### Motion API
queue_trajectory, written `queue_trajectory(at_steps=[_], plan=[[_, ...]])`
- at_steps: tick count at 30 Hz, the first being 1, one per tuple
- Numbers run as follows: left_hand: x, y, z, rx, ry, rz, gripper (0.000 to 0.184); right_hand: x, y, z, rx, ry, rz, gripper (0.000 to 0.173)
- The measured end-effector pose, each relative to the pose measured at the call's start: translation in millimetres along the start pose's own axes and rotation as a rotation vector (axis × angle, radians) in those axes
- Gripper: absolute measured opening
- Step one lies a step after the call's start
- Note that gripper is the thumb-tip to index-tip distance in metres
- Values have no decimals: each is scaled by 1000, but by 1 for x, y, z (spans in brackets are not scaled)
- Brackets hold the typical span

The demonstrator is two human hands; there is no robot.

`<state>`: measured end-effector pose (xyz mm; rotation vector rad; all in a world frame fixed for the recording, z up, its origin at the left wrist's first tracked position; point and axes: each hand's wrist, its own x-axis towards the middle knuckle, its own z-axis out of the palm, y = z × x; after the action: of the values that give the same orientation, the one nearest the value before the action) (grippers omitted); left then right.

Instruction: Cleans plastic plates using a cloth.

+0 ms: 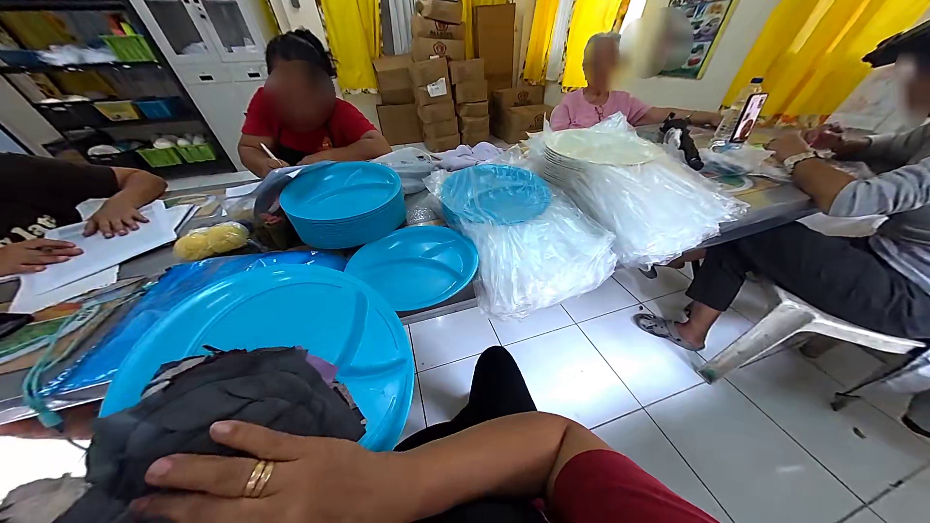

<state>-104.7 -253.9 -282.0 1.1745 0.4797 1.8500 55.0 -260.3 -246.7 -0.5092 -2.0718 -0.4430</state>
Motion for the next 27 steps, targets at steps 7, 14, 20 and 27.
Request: queue_trajectory(at_steps=[7,14,20,27], plan=[[38,22,33,89,191,-104,44,-75,20,-2,73,11,-189,45],[32,21,48,17,244,-92,44,-126,65,-3,46,278,219,40],[7,14,58,396,48,60,28,-58,108,-39,208,328,527,49],[-7,6,55,466,-56,171,28,4,31,-14,35,110,136,45]])
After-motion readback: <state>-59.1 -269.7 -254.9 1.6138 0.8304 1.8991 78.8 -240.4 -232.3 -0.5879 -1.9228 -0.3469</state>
